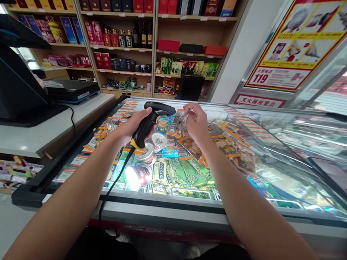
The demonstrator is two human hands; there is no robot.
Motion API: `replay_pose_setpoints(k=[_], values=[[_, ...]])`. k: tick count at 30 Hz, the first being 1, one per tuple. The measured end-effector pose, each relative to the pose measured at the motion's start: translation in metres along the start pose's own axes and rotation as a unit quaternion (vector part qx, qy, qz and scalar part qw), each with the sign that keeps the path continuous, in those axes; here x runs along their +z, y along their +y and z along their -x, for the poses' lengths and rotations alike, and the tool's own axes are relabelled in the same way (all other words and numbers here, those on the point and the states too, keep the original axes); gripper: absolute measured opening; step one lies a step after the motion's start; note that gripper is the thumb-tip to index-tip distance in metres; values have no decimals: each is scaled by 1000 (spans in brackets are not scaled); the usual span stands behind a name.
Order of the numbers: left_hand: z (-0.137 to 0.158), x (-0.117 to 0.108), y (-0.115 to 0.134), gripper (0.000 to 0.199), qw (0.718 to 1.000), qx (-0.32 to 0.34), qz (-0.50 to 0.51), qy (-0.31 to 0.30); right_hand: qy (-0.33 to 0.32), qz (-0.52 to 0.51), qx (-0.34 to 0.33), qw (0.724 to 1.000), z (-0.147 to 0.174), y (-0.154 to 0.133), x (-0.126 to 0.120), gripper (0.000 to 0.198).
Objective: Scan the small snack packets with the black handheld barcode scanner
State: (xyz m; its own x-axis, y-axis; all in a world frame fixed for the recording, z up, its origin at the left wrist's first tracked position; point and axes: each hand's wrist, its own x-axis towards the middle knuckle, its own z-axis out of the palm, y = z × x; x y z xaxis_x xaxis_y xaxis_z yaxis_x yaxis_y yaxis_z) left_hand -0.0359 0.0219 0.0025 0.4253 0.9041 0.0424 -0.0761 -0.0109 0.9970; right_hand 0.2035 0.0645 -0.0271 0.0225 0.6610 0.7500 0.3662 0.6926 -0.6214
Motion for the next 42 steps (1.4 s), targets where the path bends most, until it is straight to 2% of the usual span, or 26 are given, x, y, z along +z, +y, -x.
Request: replay_pose_setpoints(k=[4, 15, 18, 22, 25, 27, 29, 31, 33, 35, 38, 42], values=[[-1, -5, -4, 59, 1000, 10, 8, -27, -17, 19, -41, 999, 0, 6, 0, 19], [4, -1, 2, 59, 1000, -9, -4, -22, -29, 53, -36, 998, 0, 0, 2, 19], [4, -5, 6, 59, 1000, 8, -5, 10, -17, 73, -7, 997, -2, 6, -4, 20], [-2, -21, 9, 62, 997, 37, 18, 68, 39, 148, 46, 987, -6, 16, -18, 25], [-7, -32, 9, 64, 993, 49, 31, 103, 80, 185, 7, 979, -9, 12, -23, 34], [-9, -36, 8, 64, 990, 55, 40, 121, 96, 178, -26, 979, -6, 1, -17, 37], [-10, -37, 8, 64, 988, 57, 49, 132, 61, 146, -35, 987, 2, -13, -1, 33], [-10, -36, 8, 63, 987, 57, 52, 139, -59, 114, -28, 991, 18, -25, 24, 26], [-10, -35, 8, 64, 987, 55, 46, 142, -203, 125, -53, 970, 40, -31, 53, 19], [-9, -34, 8, 65, 988, 55, 42, 140, -269, 165, -67, 947, 60, -30, 78, 31], [-9, -33, 9, 66, 988, 58, 47, 136, -281, 194, -99, 935, 77, -24, 101, 33], [-7, -29, 10, 65, 988, 55, 55, 132, -252, 201, -111, 940, 74, -21, 102, 23]])
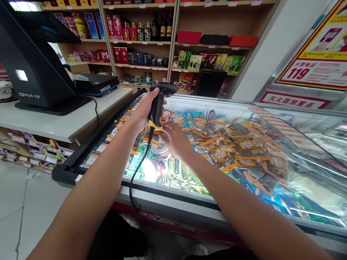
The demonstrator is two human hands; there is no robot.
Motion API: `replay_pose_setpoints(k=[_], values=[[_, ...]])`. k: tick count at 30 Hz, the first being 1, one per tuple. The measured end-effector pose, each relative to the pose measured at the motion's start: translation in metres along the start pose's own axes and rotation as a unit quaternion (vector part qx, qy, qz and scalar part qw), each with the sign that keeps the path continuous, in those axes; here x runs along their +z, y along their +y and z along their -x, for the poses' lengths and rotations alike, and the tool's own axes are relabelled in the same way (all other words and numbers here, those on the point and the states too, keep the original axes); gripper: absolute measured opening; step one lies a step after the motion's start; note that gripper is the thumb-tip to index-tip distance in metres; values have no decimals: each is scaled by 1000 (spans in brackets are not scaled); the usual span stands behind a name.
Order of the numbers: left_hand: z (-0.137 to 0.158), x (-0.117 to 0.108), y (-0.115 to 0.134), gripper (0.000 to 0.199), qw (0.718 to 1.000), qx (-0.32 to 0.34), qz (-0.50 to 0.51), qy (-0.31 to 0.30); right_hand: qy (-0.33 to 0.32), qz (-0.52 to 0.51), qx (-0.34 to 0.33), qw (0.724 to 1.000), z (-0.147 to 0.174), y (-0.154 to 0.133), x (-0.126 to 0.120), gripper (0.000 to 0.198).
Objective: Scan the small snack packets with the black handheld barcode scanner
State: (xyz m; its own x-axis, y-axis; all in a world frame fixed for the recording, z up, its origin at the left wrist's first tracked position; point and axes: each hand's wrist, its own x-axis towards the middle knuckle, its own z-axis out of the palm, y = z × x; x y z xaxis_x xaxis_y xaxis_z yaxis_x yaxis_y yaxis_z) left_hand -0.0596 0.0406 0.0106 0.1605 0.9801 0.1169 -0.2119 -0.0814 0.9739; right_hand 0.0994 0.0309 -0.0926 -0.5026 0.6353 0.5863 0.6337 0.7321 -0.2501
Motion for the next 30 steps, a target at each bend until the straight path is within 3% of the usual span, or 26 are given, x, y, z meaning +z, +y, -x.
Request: replay_pose_setpoints(k=[4, 9, 12, 15, 20, 25, 30], values=[[2, 3, 1, 63, 1000, -9, -4, 15, 28, -32, 27, 999, -3, 5, -24, 24], [4, 5, 2, 62, 1000, 0, 26, -3, 155, -103, 80, 979, -8, 26, -63, 14], [8, 11, 2, 63, 999, 0, 46, -29, 194, -225, 157, 942, -11, 47, -81, 12], [14, 21, 0, 63, 996, -4, 51, -71, 190, -373, 200, 886, -10, 66, -93, 6], [18, 32, -12, 61, 988, -8, 20, -152, 159, -517, 221, 811, -7, 77, -105, 31], [21, 33, -17, 64, 977, -18, -31, -209, 139, -570, 216, 781, -7, 75, -110, 30], [29, 32, -15, 62, 953, -24, -66, -296, 184, -575, 250, 757, -8, 81, -112, 24]])
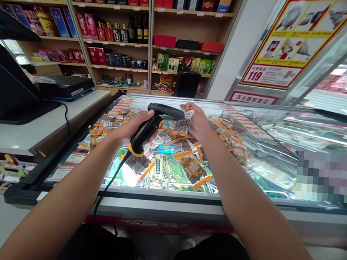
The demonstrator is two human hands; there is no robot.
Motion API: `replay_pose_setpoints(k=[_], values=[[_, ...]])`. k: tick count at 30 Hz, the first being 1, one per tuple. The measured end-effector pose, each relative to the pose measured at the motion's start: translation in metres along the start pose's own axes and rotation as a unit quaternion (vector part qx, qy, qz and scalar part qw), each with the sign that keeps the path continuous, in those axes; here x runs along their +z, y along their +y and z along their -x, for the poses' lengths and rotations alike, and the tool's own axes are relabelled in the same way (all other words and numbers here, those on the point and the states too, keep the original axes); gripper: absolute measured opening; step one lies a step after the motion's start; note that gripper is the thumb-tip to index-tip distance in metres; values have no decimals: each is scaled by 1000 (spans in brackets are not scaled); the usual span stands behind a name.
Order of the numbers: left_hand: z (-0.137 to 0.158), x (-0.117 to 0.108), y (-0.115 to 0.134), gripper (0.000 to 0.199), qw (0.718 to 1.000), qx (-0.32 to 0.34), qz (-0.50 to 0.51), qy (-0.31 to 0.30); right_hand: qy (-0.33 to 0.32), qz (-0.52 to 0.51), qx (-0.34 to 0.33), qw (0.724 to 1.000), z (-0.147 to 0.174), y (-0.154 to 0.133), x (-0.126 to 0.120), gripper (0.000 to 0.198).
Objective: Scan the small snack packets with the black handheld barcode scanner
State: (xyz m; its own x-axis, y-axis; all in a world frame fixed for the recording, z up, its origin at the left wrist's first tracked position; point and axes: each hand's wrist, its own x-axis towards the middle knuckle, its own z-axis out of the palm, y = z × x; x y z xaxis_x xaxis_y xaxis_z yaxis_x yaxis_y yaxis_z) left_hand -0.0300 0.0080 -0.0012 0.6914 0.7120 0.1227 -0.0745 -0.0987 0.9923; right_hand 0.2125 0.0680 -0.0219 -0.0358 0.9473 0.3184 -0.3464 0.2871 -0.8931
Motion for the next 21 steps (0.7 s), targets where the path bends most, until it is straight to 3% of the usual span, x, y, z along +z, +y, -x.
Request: replay_pose_setpoints(k=[10, 21], values=[[-2, 9, -6, 68, 999, -19, 18, -38, 146, -37, -27, 988, -15, 11, -23, 13], [0, 9, -3, 68, 1000, -16, 0, -10, 134, -19, -28, 990, -10, 4, -15, 15]])
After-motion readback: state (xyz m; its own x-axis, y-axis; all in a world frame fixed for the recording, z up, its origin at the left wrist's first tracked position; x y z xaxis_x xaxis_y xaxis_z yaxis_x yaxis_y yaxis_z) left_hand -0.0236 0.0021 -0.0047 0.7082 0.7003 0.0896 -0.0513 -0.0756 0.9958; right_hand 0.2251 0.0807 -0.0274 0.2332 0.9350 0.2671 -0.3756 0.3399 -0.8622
